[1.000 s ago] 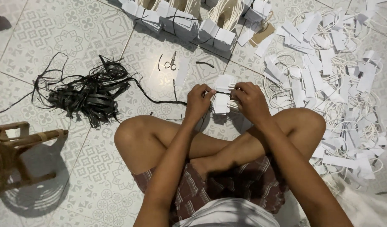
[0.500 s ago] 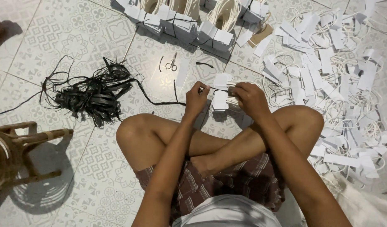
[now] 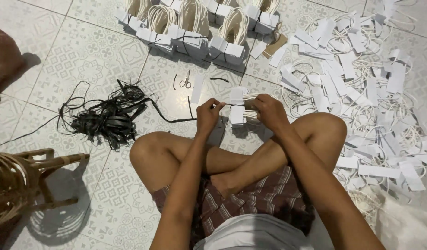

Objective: The person gathers white paper tags and bundles of white cables, then uses black string to tie them together. The person repeatedly picks up tags and cables, wraps the string around them, and secures the bundle before placing it aside.

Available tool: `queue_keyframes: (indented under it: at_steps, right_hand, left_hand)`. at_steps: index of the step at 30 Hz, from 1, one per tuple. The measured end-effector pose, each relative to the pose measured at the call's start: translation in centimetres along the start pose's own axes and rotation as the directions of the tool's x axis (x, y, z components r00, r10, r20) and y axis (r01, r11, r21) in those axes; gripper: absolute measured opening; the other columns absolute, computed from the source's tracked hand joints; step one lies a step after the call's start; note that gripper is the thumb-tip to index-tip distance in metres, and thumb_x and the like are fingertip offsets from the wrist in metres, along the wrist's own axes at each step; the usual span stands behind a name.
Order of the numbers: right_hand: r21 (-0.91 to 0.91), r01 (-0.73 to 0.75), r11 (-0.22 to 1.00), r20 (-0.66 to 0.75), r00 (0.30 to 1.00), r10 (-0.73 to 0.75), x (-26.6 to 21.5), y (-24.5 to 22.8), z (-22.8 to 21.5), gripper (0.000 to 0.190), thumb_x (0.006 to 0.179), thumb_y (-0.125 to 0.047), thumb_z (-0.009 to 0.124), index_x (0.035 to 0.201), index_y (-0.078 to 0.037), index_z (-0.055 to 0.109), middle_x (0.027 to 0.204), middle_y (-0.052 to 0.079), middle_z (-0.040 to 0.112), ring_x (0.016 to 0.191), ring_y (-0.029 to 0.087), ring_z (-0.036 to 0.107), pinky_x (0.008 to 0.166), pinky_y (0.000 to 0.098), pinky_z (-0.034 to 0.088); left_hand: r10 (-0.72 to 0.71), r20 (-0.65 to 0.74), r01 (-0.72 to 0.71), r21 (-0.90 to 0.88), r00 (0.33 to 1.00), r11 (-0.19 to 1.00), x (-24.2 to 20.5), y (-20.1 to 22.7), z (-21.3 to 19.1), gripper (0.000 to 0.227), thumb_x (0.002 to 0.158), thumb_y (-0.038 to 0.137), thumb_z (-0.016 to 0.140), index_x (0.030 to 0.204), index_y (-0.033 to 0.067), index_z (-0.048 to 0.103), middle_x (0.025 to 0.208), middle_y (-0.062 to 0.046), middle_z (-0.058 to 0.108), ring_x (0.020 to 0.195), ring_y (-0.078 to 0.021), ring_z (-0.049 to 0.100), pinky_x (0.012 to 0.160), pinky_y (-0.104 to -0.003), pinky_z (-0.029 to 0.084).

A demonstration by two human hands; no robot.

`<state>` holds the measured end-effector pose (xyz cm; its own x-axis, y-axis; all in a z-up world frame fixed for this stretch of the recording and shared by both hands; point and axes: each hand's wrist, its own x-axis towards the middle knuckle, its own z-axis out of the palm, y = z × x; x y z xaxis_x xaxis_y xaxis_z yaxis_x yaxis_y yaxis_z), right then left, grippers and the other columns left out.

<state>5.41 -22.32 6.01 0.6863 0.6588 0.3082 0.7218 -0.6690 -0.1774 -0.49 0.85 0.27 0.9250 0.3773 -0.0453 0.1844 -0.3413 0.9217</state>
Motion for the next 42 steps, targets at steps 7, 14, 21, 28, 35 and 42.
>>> queue_keyframes:
  at_steps: [7, 14, 21, 28, 35, 42]
  right_hand:
    - [0.052, -0.051, 0.997, -0.018, 0.998, 0.052, -0.5, 0.4, 1.0, 0.013, 0.086, 0.001, 0.068, 0.092, -0.009, 0.074, 0.09, 0.004, 0.066, 0.088, 0.023, 0.069, 0.077, 0.0311, 0.058]
    - [0.101, -0.078, 0.992, -0.039, 0.996, 0.082, -0.1, -1.2, 0.1, 0.015, 0.088, 0.001, 0.069, 0.097, -0.009, 0.075, 0.092, 0.008, 0.064, 0.087, 0.03, 0.069, 0.077, 0.0387, 0.059]
    - [0.11, -0.114, 0.987, 0.014, 0.994, 0.113, 0.4, -1.3, -0.8, 0.02, 0.088, -0.002, 0.07, 0.105, -0.013, 0.075, 0.096, 0.007, 0.064, 0.089, 0.03, 0.069, 0.076, 0.0395, 0.06]
    - [0.201, -0.129, 0.971, -0.055, 0.988, 0.142, 0.1, -1.2, 0.6, 0.02, 0.091, -0.003, 0.07, 0.106, -0.013, 0.076, 0.097, 0.008, 0.064, 0.087, 0.034, 0.071, 0.074, 0.0418, 0.062]
    - [0.276, -0.192, 0.942, -0.089, 0.97, 0.224, -0.1, -1.3, 0.9, 0.026, 0.095, 0.0, 0.064, 0.109, -0.018, 0.076, 0.099, 0.002, 0.064, 0.091, 0.027, 0.072, 0.08, 0.0357, 0.061]
    - [0.253, -0.13, 0.959, -0.136, 0.976, 0.168, 0.0, -1.3, 0.4, 0.013, 0.097, -0.008, 0.068, 0.108, -0.015, 0.073, 0.093, 0.003, 0.063, 0.086, 0.027, 0.073, 0.075, 0.0365, 0.063]
  left_hand:
    - [0.044, 0.069, -0.057, 0.203, 0.997, 0.977, -0.1, 1.5, -0.7, 0.027, 0.097, 0.031, 0.069, 0.087, 0.0054, 0.068, 0.067, -0.016, 0.062, 0.068, -0.0302, 0.066, 0.064, -0.042, 0.052]
    - [0.467, 0.155, -0.417, 0.735, 0.871, 0.535, 0.5, 2.5, 0.3, 0.021, 0.077, 0.011, 0.086, 0.091, 0.0035, 0.073, 0.138, -0.022, 0.055, 0.135, -0.0415, 0.045, 0.108, -0.06, 0.035]
    - [0.447, 0.259, -0.446, 0.808, 0.856, 0.386, 1.6, 2.4, 0.3, 0.017, 0.081, 0.013, 0.083, 0.094, 0.004, 0.077, 0.148, -0.023, 0.048, 0.14, -0.0411, 0.04, 0.108, -0.055, 0.035]
    - [0.533, 0.335, -0.615, 0.586, 0.777, 0.528, 2.1, 0.5, 1.7, 0.039, 0.088, 0.012, 0.074, 0.125, 0.0233, 0.067, 0.113, -0.016, 0.062, 0.105, -0.0359, 0.066, 0.079, -0.045, 0.053]
    - [0.344, 0.442, -0.501, 0.307, 0.828, 0.809, 0.1, 2.2, 0.1, 0.057, 0.071, -0.002, 0.084, 0.124, 0.0135, 0.066, 0.111, -0.019, 0.065, 0.103, -0.0421, 0.071, 0.086, -0.048, 0.06]
    - [0.325, 0.287, -0.387, 0.193, 0.901, 0.902, -0.3, 2.4, 0.9, 0.015, 0.1, 0.02, 0.067, 0.113, 0.0125, 0.069, 0.106, -0.012, 0.062, 0.104, -0.034, 0.07, 0.083, -0.041, 0.061]
